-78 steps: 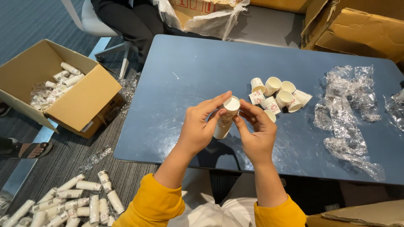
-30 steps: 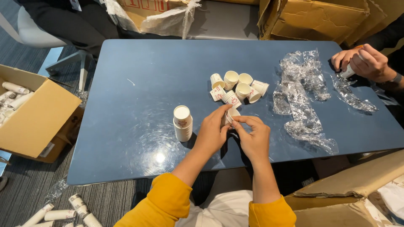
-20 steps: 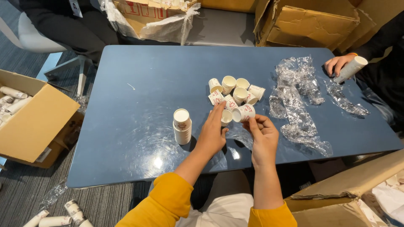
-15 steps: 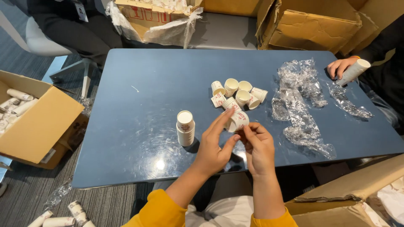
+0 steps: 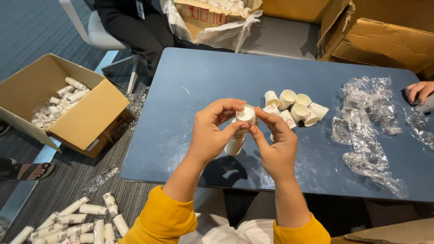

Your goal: Stacking paper cups and wrapping them in plastic film for packaging.

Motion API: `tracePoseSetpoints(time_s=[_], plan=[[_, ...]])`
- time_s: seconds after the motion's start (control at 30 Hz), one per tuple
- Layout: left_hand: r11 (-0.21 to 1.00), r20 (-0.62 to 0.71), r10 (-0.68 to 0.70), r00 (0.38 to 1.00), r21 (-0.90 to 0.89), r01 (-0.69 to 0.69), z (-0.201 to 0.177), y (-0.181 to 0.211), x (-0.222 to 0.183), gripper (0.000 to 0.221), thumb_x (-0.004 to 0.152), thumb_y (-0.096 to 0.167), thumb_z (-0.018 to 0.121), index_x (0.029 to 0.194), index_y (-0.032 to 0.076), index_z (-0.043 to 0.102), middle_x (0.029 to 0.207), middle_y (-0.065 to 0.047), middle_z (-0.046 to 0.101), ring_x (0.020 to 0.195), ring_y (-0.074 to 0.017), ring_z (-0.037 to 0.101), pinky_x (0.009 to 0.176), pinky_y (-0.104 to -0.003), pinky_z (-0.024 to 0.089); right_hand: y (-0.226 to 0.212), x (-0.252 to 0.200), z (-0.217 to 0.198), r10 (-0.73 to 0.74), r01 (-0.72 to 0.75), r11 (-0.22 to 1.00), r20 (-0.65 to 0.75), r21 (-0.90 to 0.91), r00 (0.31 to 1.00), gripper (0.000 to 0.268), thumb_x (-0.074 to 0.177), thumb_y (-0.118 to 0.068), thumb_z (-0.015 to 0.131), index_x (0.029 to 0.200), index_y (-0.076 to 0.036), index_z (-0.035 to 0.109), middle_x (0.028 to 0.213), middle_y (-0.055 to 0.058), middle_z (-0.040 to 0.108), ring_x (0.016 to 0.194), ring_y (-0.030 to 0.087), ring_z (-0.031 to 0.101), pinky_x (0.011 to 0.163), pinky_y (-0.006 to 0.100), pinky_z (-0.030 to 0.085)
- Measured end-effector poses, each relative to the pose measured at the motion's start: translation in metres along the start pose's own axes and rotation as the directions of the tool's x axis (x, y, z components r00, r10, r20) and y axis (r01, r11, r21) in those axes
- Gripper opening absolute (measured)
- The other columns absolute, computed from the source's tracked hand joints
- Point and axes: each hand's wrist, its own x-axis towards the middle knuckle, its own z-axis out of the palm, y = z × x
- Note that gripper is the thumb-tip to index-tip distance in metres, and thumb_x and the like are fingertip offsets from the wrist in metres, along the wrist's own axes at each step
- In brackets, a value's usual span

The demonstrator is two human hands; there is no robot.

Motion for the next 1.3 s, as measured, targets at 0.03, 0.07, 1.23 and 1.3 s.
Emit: tracePoseSetpoints(time_s=[0.03, 0.07, 1.23, 1.3], plan=[[0.998, -0.021, 0.058, 0.998, -0.007, -0.058, -0.002, -0.008, -0.002, 0.027, 0.089, -0.005, 0.076, 0.115, -0.002, 0.069, 0.131, -0.017, 0.07, 0.121, -0.0242, 0.071, 0.11, -0.039, 0.058, 0.002, 0.001, 0.002, 0.001, -0.001, 1.0, 0.002, -0.013, 1.0, 0.034, 0.094, 0.002, 0.072, 0.127, 0.004, 0.064, 0.129, 0.014, 0.07, 0.125, 0.021, 0.066, 0.11, 0.035, 0.053], [0.998, -0.025, 0.059, 0.998, -0.007, -0.059, -0.004, -0.009, -0.003, 0.027, 0.089, -0.005, 0.076, 0.115, -0.002, 0.069, 0.131, -0.017, 0.07, 0.121, -0.0242, 0.071, 0.11, -0.039, 0.058, 0.004, 0.0, 0.004, 0.001, -0.001, 1.0, 0.006, -0.013, 1.0, 0.034, 0.094, 0.002, 0.072, 0.127, 0.004, 0.064, 0.129, 0.014, 0.07, 0.125, 0.021, 0.066, 0.11, 0.035, 0.053], [0.849, -0.002, -0.17, 0.985, 0.507, 0.148, -0.021, -0.074, -0.064, 0.105, 0.067, 0.025, 0.095, 0.152, 0.001, 0.036, 0.148, -0.021, 0.054, 0.139, -0.0338, 0.053, 0.113, -0.044, 0.043, 0.033, -0.077, -0.059, 0.194, -0.163, 0.81, -0.004, -0.563, 0.981, 0.038, 0.079, -0.004, 0.078, 0.117, -0.002, 0.071, 0.116, 0.012, 0.075, 0.106, 0.021, 0.074, 0.093, 0.034, 0.057], [0.83, 0.021, -0.169, 0.985, 0.543, 0.131, -0.019, -0.079, -0.065, 0.104, 0.066, 0.024, 0.093, 0.151, 0.0, 0.037, 0.143, -0.022, 0.058, 0.134, -0.0355, 0.057, 0.108, -0.045, 0.045, 0.028, -0.081, -0.082, 0.207, -0.188, 0.838, -0.021, -0.512, 0.978, 0.036, 0.08, -0.005, 0.078, 0.116, -0.002, 0.071, 0.116, 0.011, 0.076, 0.105, 0.021, 0.075, 0.092, 0.033, 0.058]])
